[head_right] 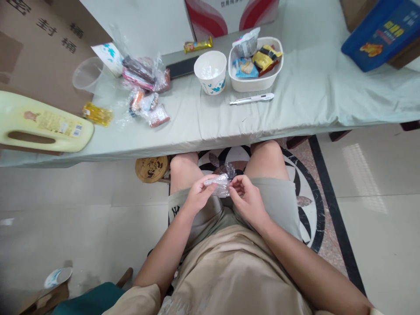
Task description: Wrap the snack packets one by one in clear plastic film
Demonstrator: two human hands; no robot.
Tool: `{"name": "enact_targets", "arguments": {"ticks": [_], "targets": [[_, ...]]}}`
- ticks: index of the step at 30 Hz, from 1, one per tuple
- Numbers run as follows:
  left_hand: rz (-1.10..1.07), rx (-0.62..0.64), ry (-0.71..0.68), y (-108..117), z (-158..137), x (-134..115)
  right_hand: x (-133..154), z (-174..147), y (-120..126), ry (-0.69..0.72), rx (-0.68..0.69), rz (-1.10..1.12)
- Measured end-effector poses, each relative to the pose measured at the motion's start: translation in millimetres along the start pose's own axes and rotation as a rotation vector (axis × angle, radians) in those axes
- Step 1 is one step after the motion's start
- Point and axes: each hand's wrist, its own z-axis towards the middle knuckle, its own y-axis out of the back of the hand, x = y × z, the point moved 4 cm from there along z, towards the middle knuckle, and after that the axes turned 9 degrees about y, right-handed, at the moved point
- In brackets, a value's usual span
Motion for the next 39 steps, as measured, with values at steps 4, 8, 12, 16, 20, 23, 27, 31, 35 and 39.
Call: {"name": "enact_targets", "arguments": {"ticks": [4,8,12,16,20,23,27,31,35,39], "targets": [[-0.079,-0.010,0.048,1,0,3,0,2,5,0.046,-0.069,0.018],[0.032,0.011,0.040,-3,0,1,2,2,-3,0.028,0.104,0.130],[0.044,0.067,0.057,-7,-2,-1,-2,5,-7,-0.056,0.075,0.144],[-0.061,0.066,0.149,-6,0,5,-7,8,-2,-0.081,-0.023,0.206],[-0.056,0.058,0.157,-3,2,7,-3,8,1,-0.047,0.009,0.166],[0.025,0.145,0.142,-5,1,4,2,8,1,-0.032,0.089,0.096],[0.042,0.208,0.117,-6,-2,-1,5,9,-3,-0.075,0.207,-0.002],[0.047,0.167,0.137,-2,-1,1,5,10,-1,-0.073,0.156,0.026],[0.074,0.152,0.124,3,-1,0,5,9,-1,-0.095,0.160,0.096],[0.085,0.178,0.099,9,-1,-6,8,8,-2,-0.108,0.181,0.180]]}}
